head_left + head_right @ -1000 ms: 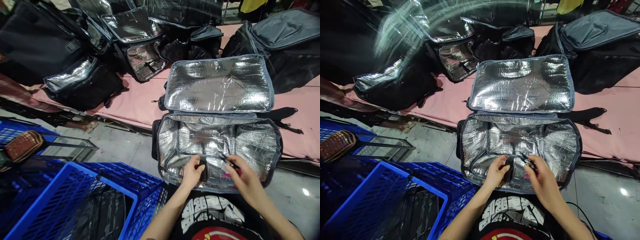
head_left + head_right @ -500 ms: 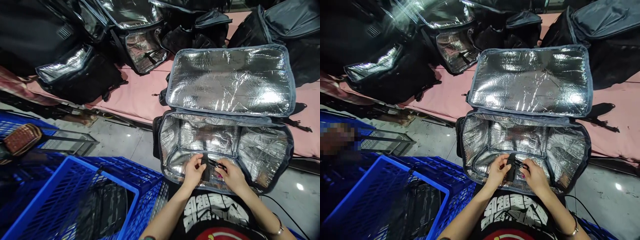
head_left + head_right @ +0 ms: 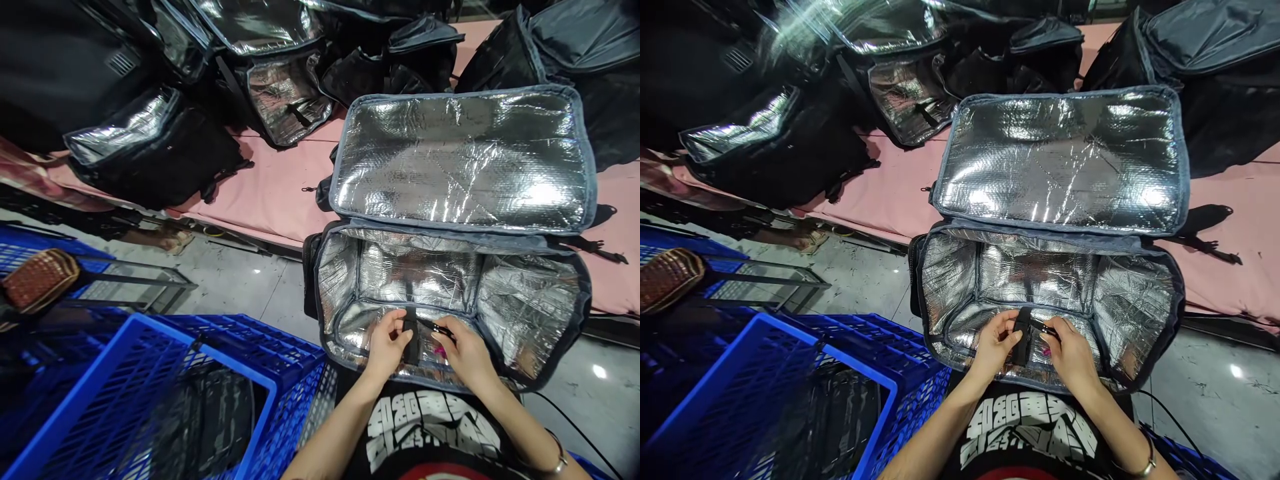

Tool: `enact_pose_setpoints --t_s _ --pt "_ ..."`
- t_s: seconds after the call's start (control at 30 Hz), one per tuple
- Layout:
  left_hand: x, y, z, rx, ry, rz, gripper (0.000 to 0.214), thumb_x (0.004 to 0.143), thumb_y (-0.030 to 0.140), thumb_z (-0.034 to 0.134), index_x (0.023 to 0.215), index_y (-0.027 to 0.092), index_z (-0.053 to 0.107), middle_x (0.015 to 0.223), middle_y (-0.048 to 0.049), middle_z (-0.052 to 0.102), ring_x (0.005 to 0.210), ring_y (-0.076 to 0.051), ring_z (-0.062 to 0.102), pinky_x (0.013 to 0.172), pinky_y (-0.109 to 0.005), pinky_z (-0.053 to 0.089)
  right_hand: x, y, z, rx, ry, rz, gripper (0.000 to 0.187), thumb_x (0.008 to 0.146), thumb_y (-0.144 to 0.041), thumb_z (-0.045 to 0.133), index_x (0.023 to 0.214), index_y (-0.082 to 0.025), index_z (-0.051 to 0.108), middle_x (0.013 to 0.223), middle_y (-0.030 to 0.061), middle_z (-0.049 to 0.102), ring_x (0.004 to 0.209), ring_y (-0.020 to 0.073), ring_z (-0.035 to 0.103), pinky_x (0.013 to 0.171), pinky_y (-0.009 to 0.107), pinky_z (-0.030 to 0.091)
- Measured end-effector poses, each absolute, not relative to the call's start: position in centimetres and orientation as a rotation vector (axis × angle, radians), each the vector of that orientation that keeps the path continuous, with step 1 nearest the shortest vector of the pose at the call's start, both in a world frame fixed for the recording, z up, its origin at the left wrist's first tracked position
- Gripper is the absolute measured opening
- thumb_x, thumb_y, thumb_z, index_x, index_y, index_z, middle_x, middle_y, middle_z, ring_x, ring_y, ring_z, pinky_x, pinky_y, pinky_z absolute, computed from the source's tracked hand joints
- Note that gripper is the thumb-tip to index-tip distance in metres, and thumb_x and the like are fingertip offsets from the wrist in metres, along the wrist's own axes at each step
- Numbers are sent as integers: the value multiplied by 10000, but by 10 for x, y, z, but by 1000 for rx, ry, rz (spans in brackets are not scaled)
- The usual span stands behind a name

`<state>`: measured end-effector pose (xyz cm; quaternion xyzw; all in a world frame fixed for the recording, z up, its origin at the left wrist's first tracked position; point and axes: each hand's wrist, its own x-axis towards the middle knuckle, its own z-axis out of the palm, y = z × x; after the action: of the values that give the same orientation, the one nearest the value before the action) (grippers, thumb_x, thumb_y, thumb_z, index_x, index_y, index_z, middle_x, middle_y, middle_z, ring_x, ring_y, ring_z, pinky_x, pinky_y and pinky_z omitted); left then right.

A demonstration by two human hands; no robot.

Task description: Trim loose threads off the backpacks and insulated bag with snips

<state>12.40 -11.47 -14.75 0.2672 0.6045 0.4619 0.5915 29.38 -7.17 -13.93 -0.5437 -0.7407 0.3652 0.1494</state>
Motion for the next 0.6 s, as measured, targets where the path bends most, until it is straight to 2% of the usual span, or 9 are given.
enact_pose_setpoints --t_s 0.2,0.4,0.5,0.6 --pt "123 -115 -148 627 1411 1079 379 713 226 615 1077 151 541 800 -29 603 727 -117 554 693 -238 450 291 -74 -141 -1531 -2227 1008 210 895 -300 347 917 -199 529 930 60 597 839 199 587 708 321 458" --pt "123 -115 -145 632 1422 1065 375 711 234 615 1068 147 540 793 -23 609 747 -120 570 713 -235 459 291 -76 -139 -1534 -2239 972 176 875 -235 371 936 -192 530 937 58 598 806 183 585 672 294 451" --pt "123 -112 -141 606 1416 1031 396 706 258 610 1074 140 526 828 -42 634 755 -137 586 718 -253 479 289 -74 -132 -1567 -2179 1041 182 876 -253 367 927 -187 529 927 57 603 815 190 585 692 294 452" --pt "122 -111 -138 624 1427 1013 419 692 304 623 1067 141 529 860 -63 654 800 -178 610 776 -299 497 282 -73 -124 -1606 -2061 1146 221 888 -298 364 1017 -188 505 993 66 595 933 203 577 797 300 449"
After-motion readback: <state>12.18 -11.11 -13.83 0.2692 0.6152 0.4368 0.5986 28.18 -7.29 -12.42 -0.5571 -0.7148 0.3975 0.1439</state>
